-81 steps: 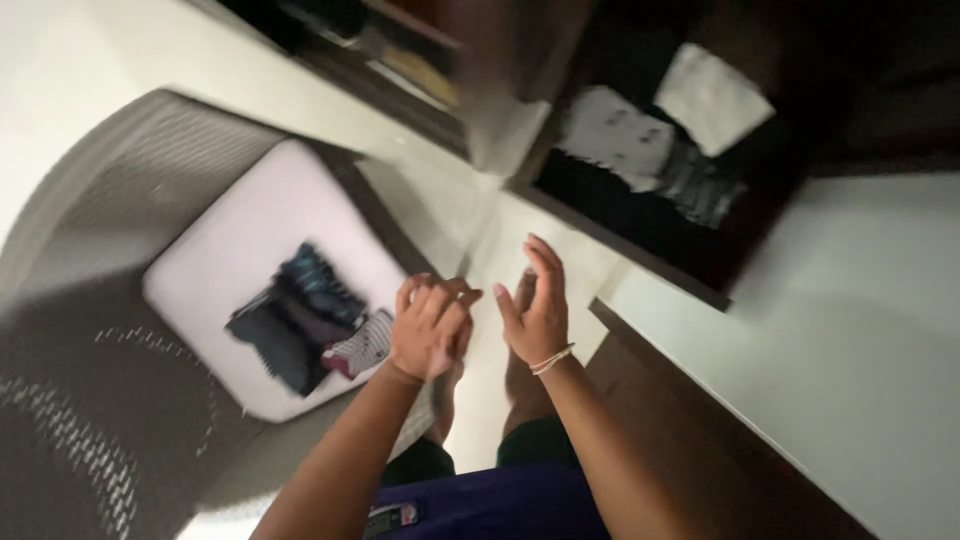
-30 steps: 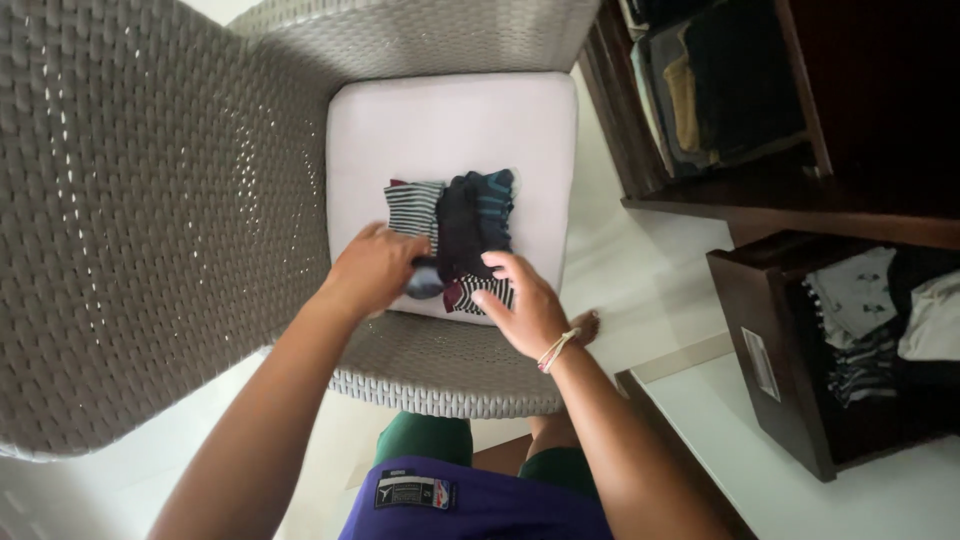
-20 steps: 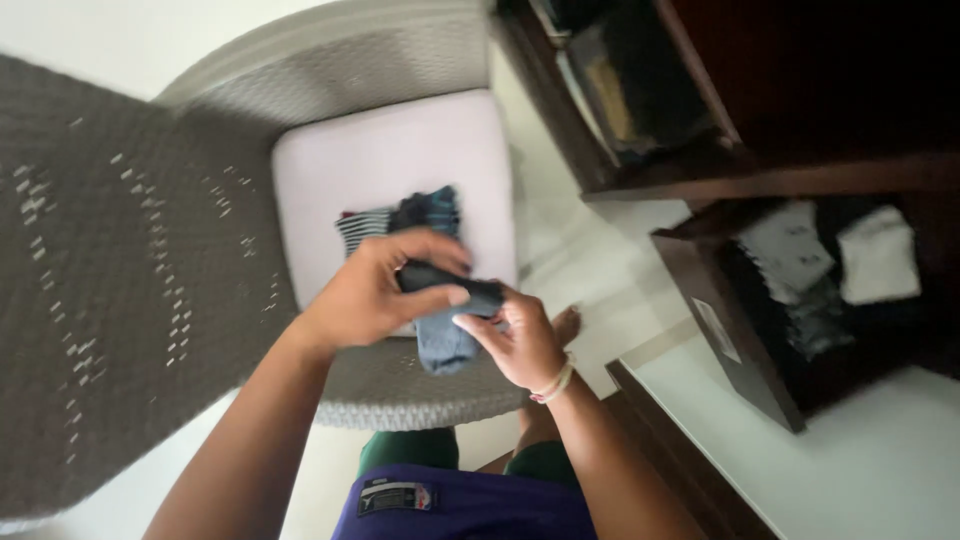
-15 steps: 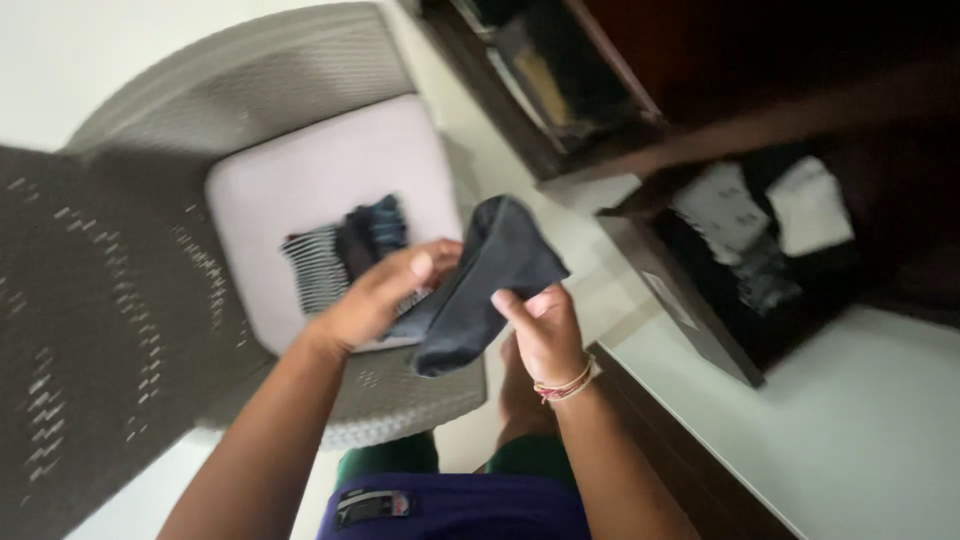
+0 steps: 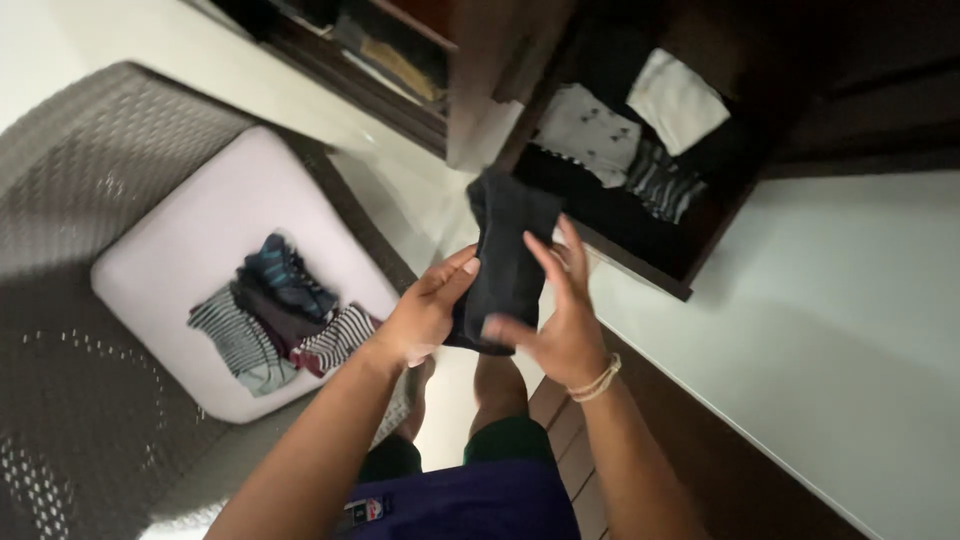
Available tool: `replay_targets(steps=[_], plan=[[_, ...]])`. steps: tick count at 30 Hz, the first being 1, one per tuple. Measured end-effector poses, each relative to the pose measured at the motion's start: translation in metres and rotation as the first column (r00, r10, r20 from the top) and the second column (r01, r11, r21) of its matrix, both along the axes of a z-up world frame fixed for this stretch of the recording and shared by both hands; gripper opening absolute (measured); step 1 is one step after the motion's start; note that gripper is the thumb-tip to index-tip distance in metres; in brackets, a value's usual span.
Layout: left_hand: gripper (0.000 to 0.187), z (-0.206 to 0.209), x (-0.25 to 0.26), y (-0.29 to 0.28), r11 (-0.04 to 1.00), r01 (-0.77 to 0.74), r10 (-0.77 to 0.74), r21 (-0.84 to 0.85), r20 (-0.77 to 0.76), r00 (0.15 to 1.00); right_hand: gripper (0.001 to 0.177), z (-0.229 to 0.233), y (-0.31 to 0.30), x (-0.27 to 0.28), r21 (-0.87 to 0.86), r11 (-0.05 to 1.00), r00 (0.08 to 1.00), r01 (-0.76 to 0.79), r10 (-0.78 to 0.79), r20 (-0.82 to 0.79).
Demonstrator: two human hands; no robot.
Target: Organizing pairs of socks from a chair into a dresser drawer.
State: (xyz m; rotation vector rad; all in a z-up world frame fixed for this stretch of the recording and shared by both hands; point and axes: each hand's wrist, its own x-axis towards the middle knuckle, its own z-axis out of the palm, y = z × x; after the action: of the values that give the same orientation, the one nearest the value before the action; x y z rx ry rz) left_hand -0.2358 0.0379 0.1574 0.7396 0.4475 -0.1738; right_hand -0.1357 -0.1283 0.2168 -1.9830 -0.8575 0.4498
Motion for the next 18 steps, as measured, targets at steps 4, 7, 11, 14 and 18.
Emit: replay_targets(steps=[4, 7, 11, 14, 18], plan=[[0.044, 0.000, 0.020, -0.013, 0.991, 0.073, -0.048, 0.108, -0.223, 0.974, 0.113, -0.003, -0.026, 0.009, -0.081, 0.996, 0.999, -0.037, 0.039, 0.031], [0.045, -0.008, 0.028, -0.022, 0.995, 0.082, -0.072, 0.057, -0.161, 0.984, 0.091, -0.014, -0.042, 0.015, -0.116, 0.993, 0.999, -0.023, 0.020, -0.032], [0.046, -0.009, 0.037, -0.026, 0.993, 0.116, -0.112, 0.027, -0.116, 0.987, 0.051, -0.030, -0.058, 0.024, -0.028, 0.987, 0.978, 0.160, -0.163, -0.128], [0.047, -0.015, 0.039, -0.029, 0.983, 0.150, -0.131, 0.110, -0.169, 0.977, 0.030, -0.045, -0.072, 0.029, -0.099, 0.956, 0.924, 0.276, -0.292, -0.246], [0.045, -0.017, 0.043, -0.030, 0.954, 0.195, -0.114, 0.228, -0.326, 0.938, 0.053, -0.018, -0.063, 0.039, -0.175, 0.984, 0.991, -0.017, 0.041, 0.130]])
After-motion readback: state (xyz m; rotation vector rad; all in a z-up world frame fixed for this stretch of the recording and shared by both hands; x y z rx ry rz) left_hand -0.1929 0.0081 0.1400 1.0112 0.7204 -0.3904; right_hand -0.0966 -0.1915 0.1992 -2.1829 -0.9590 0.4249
